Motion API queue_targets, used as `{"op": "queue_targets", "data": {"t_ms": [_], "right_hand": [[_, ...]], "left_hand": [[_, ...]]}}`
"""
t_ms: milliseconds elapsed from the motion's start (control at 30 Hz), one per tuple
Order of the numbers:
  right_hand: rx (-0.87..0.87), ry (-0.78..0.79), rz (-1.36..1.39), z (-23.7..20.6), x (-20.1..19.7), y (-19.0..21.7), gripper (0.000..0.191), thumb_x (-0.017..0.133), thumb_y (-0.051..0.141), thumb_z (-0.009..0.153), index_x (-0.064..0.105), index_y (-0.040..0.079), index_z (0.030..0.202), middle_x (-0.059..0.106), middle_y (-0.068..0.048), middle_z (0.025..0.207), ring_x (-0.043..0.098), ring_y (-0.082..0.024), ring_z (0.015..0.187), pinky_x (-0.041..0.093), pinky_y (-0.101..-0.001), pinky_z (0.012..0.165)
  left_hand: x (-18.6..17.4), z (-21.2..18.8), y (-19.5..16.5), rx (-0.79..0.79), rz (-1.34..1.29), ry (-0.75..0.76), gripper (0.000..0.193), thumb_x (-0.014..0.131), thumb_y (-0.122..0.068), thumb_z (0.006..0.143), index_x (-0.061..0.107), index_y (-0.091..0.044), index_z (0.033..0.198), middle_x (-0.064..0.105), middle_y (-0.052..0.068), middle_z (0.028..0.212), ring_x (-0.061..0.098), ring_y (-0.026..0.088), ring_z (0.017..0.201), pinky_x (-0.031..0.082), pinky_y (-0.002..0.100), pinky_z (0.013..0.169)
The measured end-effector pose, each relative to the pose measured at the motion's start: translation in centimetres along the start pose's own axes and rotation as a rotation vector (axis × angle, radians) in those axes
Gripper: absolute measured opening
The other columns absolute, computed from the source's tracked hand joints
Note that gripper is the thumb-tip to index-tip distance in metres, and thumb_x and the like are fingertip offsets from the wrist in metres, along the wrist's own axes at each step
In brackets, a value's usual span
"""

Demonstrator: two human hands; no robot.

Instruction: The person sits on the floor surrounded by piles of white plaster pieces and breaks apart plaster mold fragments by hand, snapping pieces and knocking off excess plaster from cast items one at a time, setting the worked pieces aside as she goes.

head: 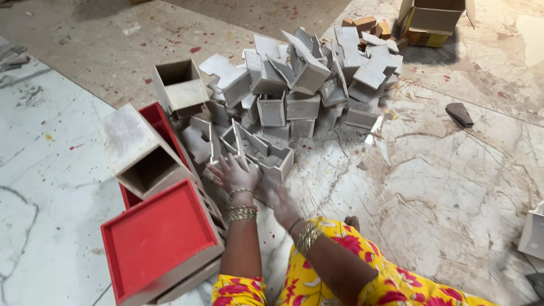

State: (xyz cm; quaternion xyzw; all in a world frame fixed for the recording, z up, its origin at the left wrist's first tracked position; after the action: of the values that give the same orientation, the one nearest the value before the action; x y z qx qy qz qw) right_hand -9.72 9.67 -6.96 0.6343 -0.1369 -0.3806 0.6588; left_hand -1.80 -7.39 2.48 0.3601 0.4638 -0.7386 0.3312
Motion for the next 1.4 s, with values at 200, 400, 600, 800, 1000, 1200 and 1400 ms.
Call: {"op": "queue_targets", "data": {"t_ms": [200,400,600,800,1000,1200,1400], "right_hand": [[-0.079,0.049,0.173,1.7,-1.0,1.7,0.051,0.047,0.033,0.106,0.044,0.008,0.151,0.051,-0.018,0.151,0.05,-0.029,0.142,0.042,-0.0376,0.115],[0.362,0.036,0.358,-0.3,-3.2,2.0,0.057,0.047,0.03,0.099,0.038,0.014,0.152,0.044,-0.009,0.148,0.049,-0.023,0.131,0.053,-0.0381,0.097],[-0.024,-0.213,0.47,-5.0,-9.0,7.7,0.055,0.046,0.022,0.105,0.034,0.005,0.156,0.046,-0.013,0.151,0.05,-0.022,0.126,0.046,-0.0344,0.104],[-0.266,-0.363,0.319,-14.2,-19.1,11.9,0.055,0.041,0.011,0.105,0.033,-0.003,0.158,0.042,-0.016,0.158,0.048,-0.024,0.137,0.042,-0.0387,0.115],[-0.357,-0.503,-0.063,-23.5,-33.1,14.5,0.057,0.036,0.006,0.106,0.021,-0.004,0.16,0.025,-0.021,0.168,0.024,-0.029,0.158,0.019,-0.0419,0.129],[-0.164,-0.582,-0.109,-29.1,-45.0,13.6,0.06,0.04,0.009,0.102,0.027,-0.005,0.16,0.043,-0.022,0.159,0.041,-0.028,0.148,0.03,-0.0396,0.123],[-0.171,-0.457,-0.02,-26.5,-50.3,9.1,0.06,0.041,0.009,0.1,0.032,-0.004,0.158,0.039,-0.02,0.165,0.036,-0.03,0.153,0.028,-0.0408,0.126]], "left_hand": [[1.3,0.1,0.6,-0.013,0.108,0.171,0.054,0.071,-0.049,0.084,0.067,-0.014,0.125,0.057,0.017,0.139,0.022,0.045,0.152,0.015,0.064,0.119],[-3.2,-3.7,-0.7,0.116,-0.037,-0.05,0.047,0.075,-0.039,0.079,0.07,-0.008,0.114,0.069,0.015,0.123,0.04,0.037,0.143,0.015,0.065,0.115],[-9.3,-10.5,-1.8,0.051,-0.622,0.142,0.039,0.078,-0.034,0.084,0.067,-0.004,0.106,0.072,0.015,0.106,0.066,0.027,0.103,0.048,0.047,0.095],[-10.5,-15.9,-9.9,0.18,-1.261,0.465,0.033,0.072,-0.026,0.095,0.064,-0.001,0.115,0.072,0.008,0.102,0.066,0.013,0.09,0.056,0.028,0.078],[-6.0,-27.9,-22.2,0.18,-1.37,0.788,0.029,0.072,-0.023,0.097,0.059,-0.003,0.113,0.062,-0.001,0.088,0.055,0.005,0.074,0.05,0.023,0.06],[2.8,-40.7,-32.8,0.087,-1.272,1.304,0.03,0.069,-0.032,0.103,0.067,-0.001,0.102,0.058,-0.003,0.075,0.046,0.007,0.063,0.04,0.027,0.055],[11.2,-43.1,-37.3,0.497,-0.798,1.148,0.059,0.043,-0.047,0.107,0.078,0.0,0.107,0.074,0.008,0.087,0.068,0.017,0.075,0.054,0.037,0.069]]}}
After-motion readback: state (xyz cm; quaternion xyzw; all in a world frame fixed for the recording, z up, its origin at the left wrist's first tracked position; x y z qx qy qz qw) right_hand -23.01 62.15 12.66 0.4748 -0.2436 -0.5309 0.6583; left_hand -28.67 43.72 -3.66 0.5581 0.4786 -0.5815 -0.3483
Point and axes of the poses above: each hand's wrist, its own z-axis towards the middle knuckle, its own x-axis out of the palm, y = z × x, the point moved 8 cm from there along z, towards the middle knuckle
